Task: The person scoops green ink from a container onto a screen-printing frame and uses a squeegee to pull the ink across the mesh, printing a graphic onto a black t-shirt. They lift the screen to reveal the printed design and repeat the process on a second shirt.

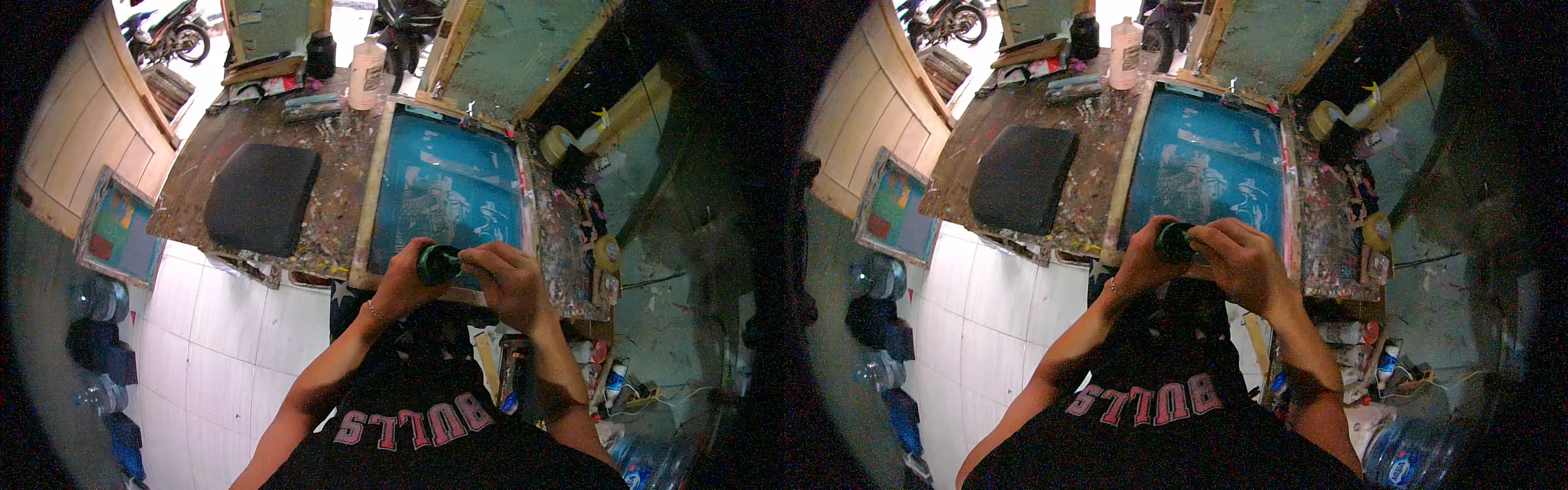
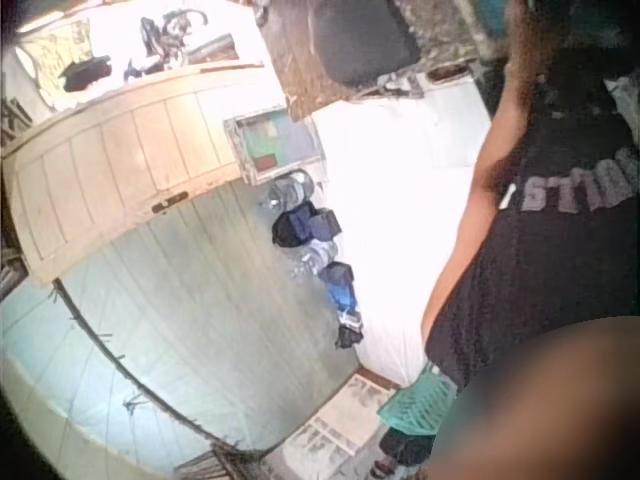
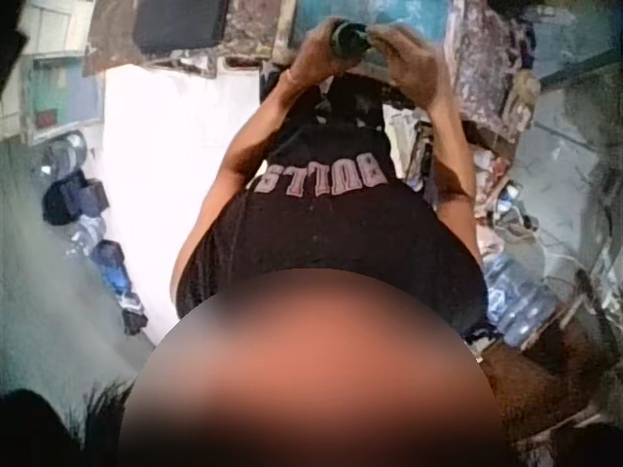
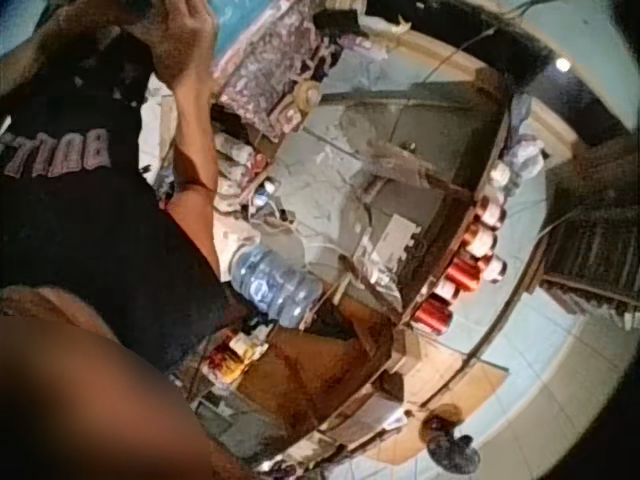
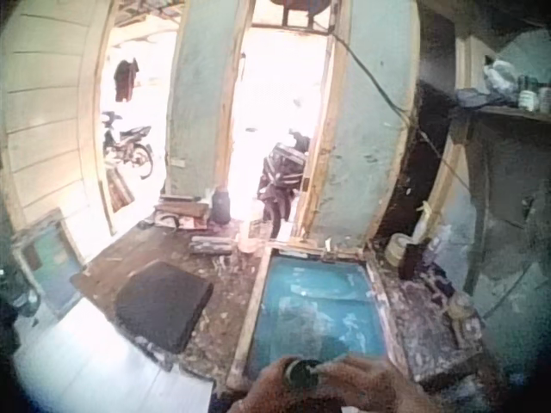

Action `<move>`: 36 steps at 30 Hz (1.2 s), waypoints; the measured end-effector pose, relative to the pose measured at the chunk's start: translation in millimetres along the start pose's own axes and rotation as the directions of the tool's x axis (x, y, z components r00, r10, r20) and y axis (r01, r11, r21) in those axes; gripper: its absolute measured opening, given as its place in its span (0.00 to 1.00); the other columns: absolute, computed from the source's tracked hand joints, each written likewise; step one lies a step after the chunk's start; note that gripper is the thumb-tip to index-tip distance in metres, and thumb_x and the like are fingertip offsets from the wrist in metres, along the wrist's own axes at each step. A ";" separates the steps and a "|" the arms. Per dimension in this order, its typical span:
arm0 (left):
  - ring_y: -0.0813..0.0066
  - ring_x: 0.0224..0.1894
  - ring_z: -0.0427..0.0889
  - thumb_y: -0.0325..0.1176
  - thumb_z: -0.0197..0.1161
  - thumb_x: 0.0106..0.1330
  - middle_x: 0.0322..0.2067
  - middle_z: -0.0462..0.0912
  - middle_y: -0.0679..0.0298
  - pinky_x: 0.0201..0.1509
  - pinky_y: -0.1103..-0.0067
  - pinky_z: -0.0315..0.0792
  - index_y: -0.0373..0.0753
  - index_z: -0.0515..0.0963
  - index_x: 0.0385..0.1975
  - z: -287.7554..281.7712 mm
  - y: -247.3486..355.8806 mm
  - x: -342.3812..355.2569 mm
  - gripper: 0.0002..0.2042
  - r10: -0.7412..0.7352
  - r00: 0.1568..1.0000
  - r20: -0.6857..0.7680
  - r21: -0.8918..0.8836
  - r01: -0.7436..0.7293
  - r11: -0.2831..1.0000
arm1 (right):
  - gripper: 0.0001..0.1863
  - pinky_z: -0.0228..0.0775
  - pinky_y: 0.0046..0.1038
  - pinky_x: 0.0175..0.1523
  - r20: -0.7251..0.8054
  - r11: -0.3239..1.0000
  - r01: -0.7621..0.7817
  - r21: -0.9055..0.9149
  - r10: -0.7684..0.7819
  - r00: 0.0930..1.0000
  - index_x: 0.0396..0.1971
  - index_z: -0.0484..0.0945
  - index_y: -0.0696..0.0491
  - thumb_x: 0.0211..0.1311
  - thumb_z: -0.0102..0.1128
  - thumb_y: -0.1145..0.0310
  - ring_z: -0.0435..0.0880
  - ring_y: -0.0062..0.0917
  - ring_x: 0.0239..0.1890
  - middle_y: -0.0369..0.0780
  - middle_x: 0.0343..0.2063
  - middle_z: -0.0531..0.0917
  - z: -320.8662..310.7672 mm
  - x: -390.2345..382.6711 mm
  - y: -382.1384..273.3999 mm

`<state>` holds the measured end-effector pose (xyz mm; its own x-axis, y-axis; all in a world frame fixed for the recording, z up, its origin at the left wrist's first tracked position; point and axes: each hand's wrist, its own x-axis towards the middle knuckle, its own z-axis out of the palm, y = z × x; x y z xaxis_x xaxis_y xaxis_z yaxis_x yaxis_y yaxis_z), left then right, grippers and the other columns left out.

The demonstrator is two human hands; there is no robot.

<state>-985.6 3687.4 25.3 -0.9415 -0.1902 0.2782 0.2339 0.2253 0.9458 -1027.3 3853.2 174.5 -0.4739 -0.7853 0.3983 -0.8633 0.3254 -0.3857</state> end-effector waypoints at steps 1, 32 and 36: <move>0.54 0.51 0.83 0.33 0.80 0.46 0.47 0.82 0.50 0.52 0.68 0.77 0.35 0.72 0.52 3.9 1.0 -1.7 0.32 0.051 0.999 0.012 0.001 -0.051 0.999 | 0.12 0.78 0.35 0.40 0.013 1.000 -0.012 0.007 0.012 1.000 0.41 0.80 0.56 0.58 0.68 0.70 0.85 0.41 0.37 0.45 0.35 0.83 -3.2 -5.9 1.2; 0.54 0.51 0.80 0.30 0.77 0.40 0.46 0.77 0.52 0.56 0.69 0.73 0.36 0.69 0.53 133.2 -29.5 123.3 0.35 -0.025 0.953 0.301 0.196 -0.036 0.980 | 0.07 0.78 0.35 0.39 -0.183 0.940 -0.188 0.286 0.246 0.952 0.37 0.80 0.58 0.58 0.66 0.76 0.85 0.40 0.34 0.46 0.31 0.83 -52.9 -51.6 193.0; 0.51 0.50 0.78 0.31 0.77 0.40 0.46 0.76 0.50 0.56 0.67 0.72 0.35 0.69 0.53 135.0 -37.9 144.2 0.36 -0.054 0.955 0.292 0.227 -0.014 0.974 | 0.07 0.77 0.32 0.39 -0.166 0.912 -0.256 0.322 0.321 0.932 0.37 0.81 0.59 0.59 0.66 0.76 0.86 0.37 0.34 0.46 0.31 0.85 -48.2 -38.1 217.1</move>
<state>-1162.9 3780.4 7.0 -0.9826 0.0852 0.1652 0.1859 0.4387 0.8792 -1205.0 3979.1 115.6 -0.7476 -0.5404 0.3862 -0.6099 0.3284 -0.7212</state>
